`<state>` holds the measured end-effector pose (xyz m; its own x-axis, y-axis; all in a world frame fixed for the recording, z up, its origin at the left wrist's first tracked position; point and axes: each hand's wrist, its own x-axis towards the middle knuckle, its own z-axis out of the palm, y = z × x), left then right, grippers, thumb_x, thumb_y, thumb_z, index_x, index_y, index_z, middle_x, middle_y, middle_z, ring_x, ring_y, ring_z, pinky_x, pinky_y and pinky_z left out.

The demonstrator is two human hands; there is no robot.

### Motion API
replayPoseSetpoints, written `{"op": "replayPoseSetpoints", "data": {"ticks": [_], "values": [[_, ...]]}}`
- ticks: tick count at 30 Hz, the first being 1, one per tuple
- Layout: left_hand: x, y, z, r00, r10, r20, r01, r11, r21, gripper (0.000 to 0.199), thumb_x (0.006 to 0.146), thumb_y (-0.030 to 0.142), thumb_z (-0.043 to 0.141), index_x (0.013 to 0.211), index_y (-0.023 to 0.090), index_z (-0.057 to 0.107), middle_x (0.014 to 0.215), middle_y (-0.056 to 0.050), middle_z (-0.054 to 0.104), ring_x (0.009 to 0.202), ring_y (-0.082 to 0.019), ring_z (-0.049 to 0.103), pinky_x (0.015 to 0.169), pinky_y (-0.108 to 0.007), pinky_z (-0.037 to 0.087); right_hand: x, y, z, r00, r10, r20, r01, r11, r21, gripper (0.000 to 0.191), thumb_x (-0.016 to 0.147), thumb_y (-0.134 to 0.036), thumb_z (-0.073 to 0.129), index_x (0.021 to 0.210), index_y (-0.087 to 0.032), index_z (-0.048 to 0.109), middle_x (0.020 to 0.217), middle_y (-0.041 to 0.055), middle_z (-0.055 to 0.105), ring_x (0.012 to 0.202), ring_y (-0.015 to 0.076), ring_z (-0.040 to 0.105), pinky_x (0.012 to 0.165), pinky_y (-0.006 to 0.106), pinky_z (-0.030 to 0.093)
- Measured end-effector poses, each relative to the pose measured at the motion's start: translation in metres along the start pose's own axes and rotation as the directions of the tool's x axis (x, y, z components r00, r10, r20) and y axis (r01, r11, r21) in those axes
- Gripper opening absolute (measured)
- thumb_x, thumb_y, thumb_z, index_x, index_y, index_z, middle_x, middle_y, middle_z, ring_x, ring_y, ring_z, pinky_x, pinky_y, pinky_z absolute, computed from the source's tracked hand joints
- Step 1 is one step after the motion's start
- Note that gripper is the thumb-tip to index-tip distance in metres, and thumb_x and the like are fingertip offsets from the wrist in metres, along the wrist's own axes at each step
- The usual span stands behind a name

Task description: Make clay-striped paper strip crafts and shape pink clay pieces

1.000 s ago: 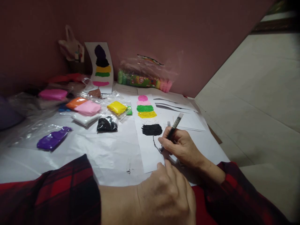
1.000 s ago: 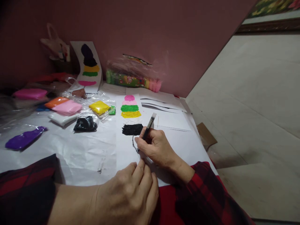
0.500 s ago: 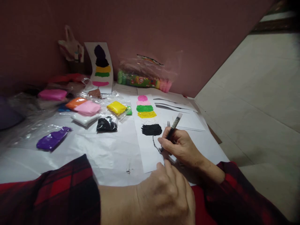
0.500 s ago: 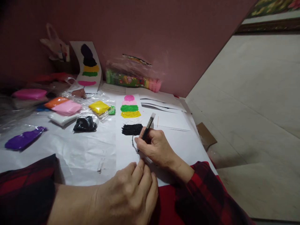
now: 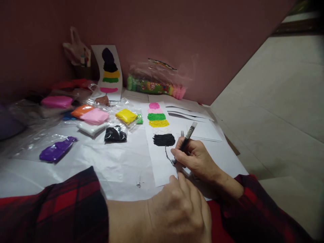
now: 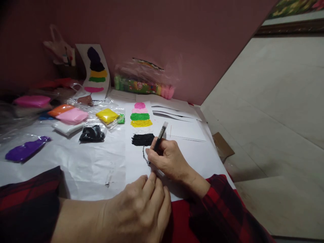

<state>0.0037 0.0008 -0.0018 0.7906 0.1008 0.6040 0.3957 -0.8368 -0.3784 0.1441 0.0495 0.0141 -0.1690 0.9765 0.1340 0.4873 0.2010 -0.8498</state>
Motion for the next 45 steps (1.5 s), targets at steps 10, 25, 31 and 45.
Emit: {"op": "replayPoseSetpoints", "data": {"ticks": [10, 25, 31, 45], "values": [[-0.0001, -0.0008, 0.0011, 1.000, -0.010, -0.012, 0.010, 1.000, 0.003, 0.021, 0.079, 0.017, 0.056, 0.091, 0.006, 0.070, 0.083, -0.015, 0.073, 0.073, -0.028, 0.068, 0.059, -0.038, 0.049, 0.0001, 0.0007, 0.0007, 1.000, 0.004, 0.012, -0.004, 1.000, 0.030, 0.021, 0.082, -0.025, 0.056, 0.063, -0.018, 0.049, 0.054, -0.0037, 0.050, 0.049, 0.0096, 0.045, 0.047, 0.023, 0.037], [0.0007, -0.0001, 0.0001, 1.000, 0.009, 0.004, -0.009, 1.000, 0.012, 0.022, 0.079, 0.016, 0.056, 0.092, 0.006, 0.070, 0.083, -0.015, 0.072, 0.073, -0.028, 0.068, 0.058, -0.038, 0.050, 0.0005, 0.0013, 0.0000, 1.000, 0.000, 0.006, 0.000, 1.000, 0.002, 0.021, 0.081, -0.024, 0.055, 0.063, -0.019, 0.048, 0.054, -0.0041, 0.048, 0.050, 0.0097, 0.043, 0.048, 0.024, 0.037], [0.0005, -0.0016, 0.0003, 1.000, 0.024, -0.002, -0.024, 1.000, -0.009, 0.022, 0.079, 0.017, 0.056, 0.092, 0.005, 0.070, 0.082, -0.015, 0.072, 0.072, -0.029, 0.068, 0.057, -0.039, 0.050, -0.0003, -0.0006, -0.0005, 1.000, -0.008, -0.010, 0.008, 1.000, -0.020, 0.020, 0.080, -0.024, 0.055, 0.062, -0.019, 0.047, 0.054, -0.0049, 0.046, 0.050, 0.0092, 0.041, 0.048, 0.023, 0.034], [0.0010, -0.0028, -0.0004, 1.000, 0.027, 0.015, -0.027, 0.999, -0.026, 0.019, 0.079, 0.013, 0.053, 0.089, 0.003, 0.066, 0.078, -0.016, 0.071, 0.069, -0.029, 0.067, 0.053, -0.037, 0.049, -0.0009, -0.0008, -0.0006, 1.000, 0.011, 0.006, -0.011, 1.000, -0.023, 0.021, 0.081, -0.025, 0.055, 0.063, -0.019, 0.048, 0.055, -0.0044, 0.047, 0.050, 0.0098, 0.043, 0.049, 0.024, 0.035]]}}
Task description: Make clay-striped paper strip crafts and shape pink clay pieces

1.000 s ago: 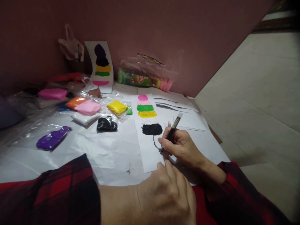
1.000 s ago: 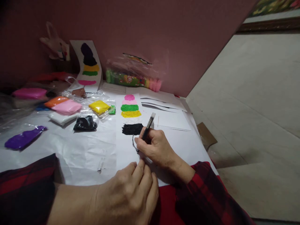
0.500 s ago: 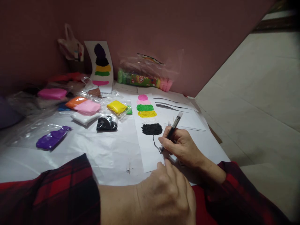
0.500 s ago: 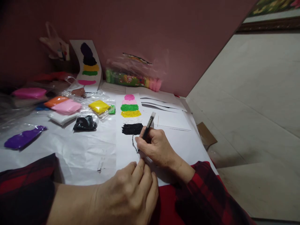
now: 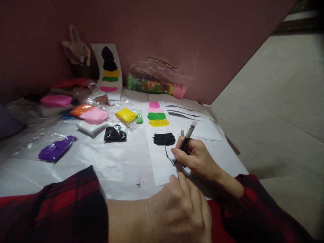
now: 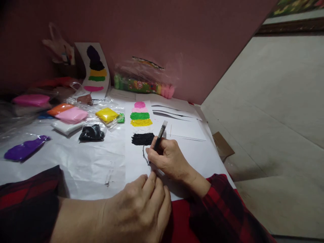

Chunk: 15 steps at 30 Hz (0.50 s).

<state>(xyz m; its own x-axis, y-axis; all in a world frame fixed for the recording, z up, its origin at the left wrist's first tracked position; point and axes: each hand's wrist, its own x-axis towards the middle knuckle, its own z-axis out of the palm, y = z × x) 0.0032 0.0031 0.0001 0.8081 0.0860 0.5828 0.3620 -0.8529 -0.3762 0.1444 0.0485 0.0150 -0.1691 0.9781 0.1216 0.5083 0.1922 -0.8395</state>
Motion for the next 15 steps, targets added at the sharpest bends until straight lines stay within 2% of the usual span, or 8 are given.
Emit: {"op": "replayPoseSetpoints", "data": {"ticks": [15], "values": [[-0.0001, -0.0006, 0.0003, 1.000, 0.012, -0.005, -0.012, 1.000, 0.014, 0.019, 0.080, 0.012, 0.052, 0.088, 0.005, 0.067, 0.078, -0.015, 0.071, 0.068, -0.028, 0.067, 0.053, -0.038, 0.050, 0.0004, 0.0000, 0.0013, 1.000, 0.004, 0.009, -0.004, 0.999, 0.034, 0.023, 0.082, -0.026, 0.056, 0.063, -0.019, 0.047, 0.055, -0.0047, 0.046, 0.050, 0.0093, 0.042, 0.049, 0.023, 0.036]]}}
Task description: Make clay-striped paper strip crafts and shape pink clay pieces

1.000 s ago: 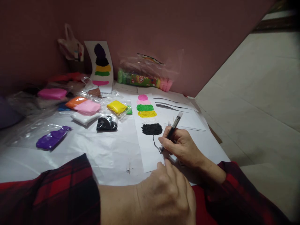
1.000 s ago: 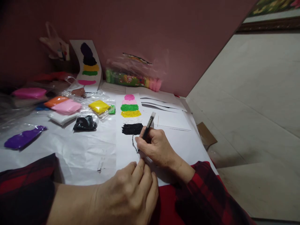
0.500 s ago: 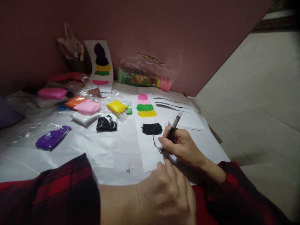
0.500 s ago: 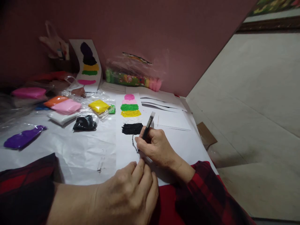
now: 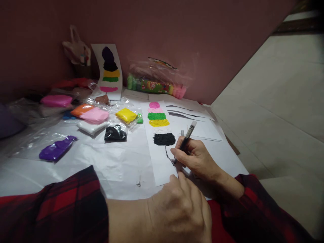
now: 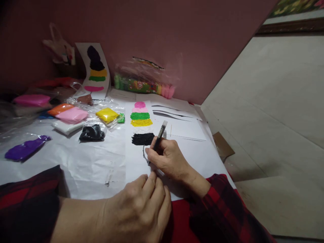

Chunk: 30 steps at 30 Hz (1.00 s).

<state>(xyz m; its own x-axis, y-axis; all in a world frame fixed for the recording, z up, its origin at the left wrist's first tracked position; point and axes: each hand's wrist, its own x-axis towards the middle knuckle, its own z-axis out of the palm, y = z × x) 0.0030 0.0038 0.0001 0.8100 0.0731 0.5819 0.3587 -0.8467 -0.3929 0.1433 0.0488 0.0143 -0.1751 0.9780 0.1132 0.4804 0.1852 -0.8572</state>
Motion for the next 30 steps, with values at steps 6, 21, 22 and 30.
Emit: {"op": "replayPoseSetpoints", "data": {"ticks": [6, 21, 22, 30], "values": [[-0.0004, -0.0003, 0.0010, 1.000, -0.003, -0.007, 0.003, 1.000, -0.011, 0.019, 0.080, 0.011, 0.051, 0.087, 0.004, 0.067, 0.076, -0.015, 0.070, 0.065, -0.028, 0.066, 0.050, -0.037, 0.050, 0.0001, -0.0004, 0.0000, 1.000, -0.005, 0.000, 0.005, 1.000, -0.002, 0.022, 0.082, -0.027, 0.055, 0.063, -0.019, 0.048, 0.056, -0.0044, 0.047, 0.051, 0.0097, 0.042, 0.049, 0.023, 0.036], [-0.0002, -0.0014, 0.0017, 1.000, 0.013, -0.015, -0.013, 1.000, -0.024, 0.015, 0.080, 0.010, 0.048, 0.081, 0.007, 0.063, 0.070, -0.013, 0.067, 0.059, -0.025, 0.063, 0.045, -0.035, 0.045, -0.0005, 0.0013, 0.0007, 1.000, -0.020, 0.007, 0.020, 0.999, -0.028, 0.021, 0.083, -0.025, 0.055, 0.064, -0.019, 0.048, 0.056, -0.0045, 0.048, 0.051, 0.0096, 0.044, 0.049, 0.023, 0.037], [0.0000, -0.0013, 0.0017, 1.000, 0.016, -0.011, -0.016, 1.000, -0.026, 0.015, 0.080, 0.010, 0.048, 0.080, 0.008, 0.062, 0.070, -0.012, 0.067, 0.059, -0.025, 0.062, 0.045, -0.035, 0.044, -0.0007, 0.0010, 0.0008, 1.000, -0.019, 0.007, 0.020, 0.999, -0.030, 0.022, 0.083, -0.025, 0.055, 0.064, -0.019, 0.048, 0.056, -0.0045, 0.048, 0.051, 0.0096, 0.044, 0.049, 0.023, 0.037], [0.0015, -0.0009, -0.0001, 1.000, -0.006, -0.006, 0.006, 0.999, -0.037, 0.011, 0.079, 0.012, 0.050, 0.077, 0.009, 0.061, 0.065, -0.010, 0.065, 0.056, -0.024, 0.060, 0.044, -0.034, 0.042, -0.0015, -0.0020, 0.0010, 0.999, -0.045, 0.011, 0.045, 0.997, -0.056, 0.022, 0.084, -0.023, 0.054, 0.064, -0.019, 0.048, 0.055, -0.0053, 0.045, 0.050, 0.0086, 0.040, 0.048, 0.022, 0.034]]}}
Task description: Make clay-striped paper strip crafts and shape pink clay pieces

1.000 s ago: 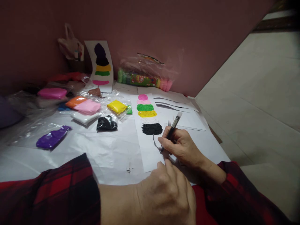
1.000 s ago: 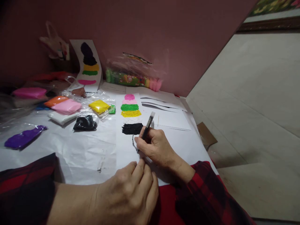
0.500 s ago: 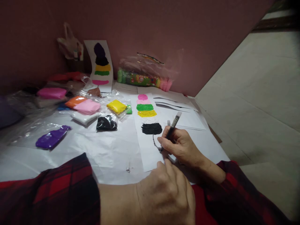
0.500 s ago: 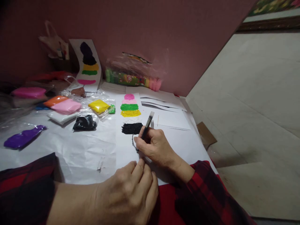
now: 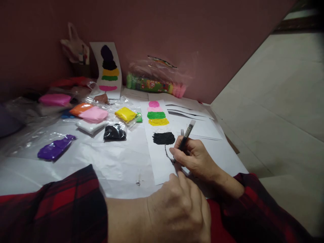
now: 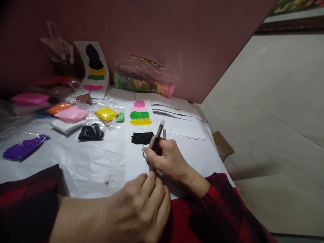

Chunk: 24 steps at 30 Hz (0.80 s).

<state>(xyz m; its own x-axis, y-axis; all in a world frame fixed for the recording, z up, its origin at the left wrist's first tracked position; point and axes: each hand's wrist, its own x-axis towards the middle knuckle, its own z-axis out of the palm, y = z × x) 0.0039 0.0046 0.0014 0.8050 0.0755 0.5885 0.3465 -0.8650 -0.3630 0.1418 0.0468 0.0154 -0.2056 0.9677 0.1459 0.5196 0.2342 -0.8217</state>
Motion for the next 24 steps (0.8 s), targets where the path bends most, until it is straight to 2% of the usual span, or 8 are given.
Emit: {"op": "replayPoseSetpoints", "data": {"ticks": [5, 9, 24], "values": [[0.0000, -0.0012, 0.0003, 1.000, 0.010, -0.005, -0.010, 1.000, -0.014, 0.012, 0.078, 0.009, 0.048, 0.072, 0.012, 0.057, 0.059, -0.007, 0.059, 0.049, -0.020, 0.054, 0.041, -0.033, 0.039, 0.0007, -0.0015, -0.0007, 0.999, -0.042, 0.003, 0.042, 0.997, -0.061, 0.021, 0.084, -0.021, 0.053, 0.063, -0.019, 0.048, 0.055, -0.0054, 0.044, 0.049, 0.0085, 0.038, 0.047, 0.022, 0.033], [0.0005, -0.0006, -0.0003, 1.000, 0.012, 0.005, -0.012, 1.000, -0.010, 0.011, 0.078, 0.009, 0.048, 0.072, 0.011, 0.057, 0.061, -0.007, 0.060, 0.051, -0.020, 0.055, 0.042, -0.032, 0.040, -0.0002, -0.0014, -0.0004, 0.999, -0.053, 0.010, 0.054, 0.995, -0.080, 0.021, 0.084, -0.021, 0.053, 0.063, -0.019, 0.048, 0.055, -0.0051, 0.045, 0.049, 0.0087, 0.038, 0.048, 0.023, 0.033], [-0.0005, 0.0000, 0.0006, 1.000, 0.004, -0.019, -0.005, 1.000, -0.012, 0.011, 0.078, 0.009, 0.049, 0.072, 0.011, 0.058, 0.059, -0.007, 0.060, 0.049, -0.021, 0.054, 0.040, -0.033, 0.039, -0.0004, -0.0001, 0.0006, 0.998, -0.069, -0.004, 0.068, 0.996, -0.055, 0.022, 0.084, -0.021, 0.053, 0.063, -0.018, 0.048, 0.054, -0.0054, 0.044, 0.050, 0.0085, 0.037, 0.047, 0.023, 0.033]]}}
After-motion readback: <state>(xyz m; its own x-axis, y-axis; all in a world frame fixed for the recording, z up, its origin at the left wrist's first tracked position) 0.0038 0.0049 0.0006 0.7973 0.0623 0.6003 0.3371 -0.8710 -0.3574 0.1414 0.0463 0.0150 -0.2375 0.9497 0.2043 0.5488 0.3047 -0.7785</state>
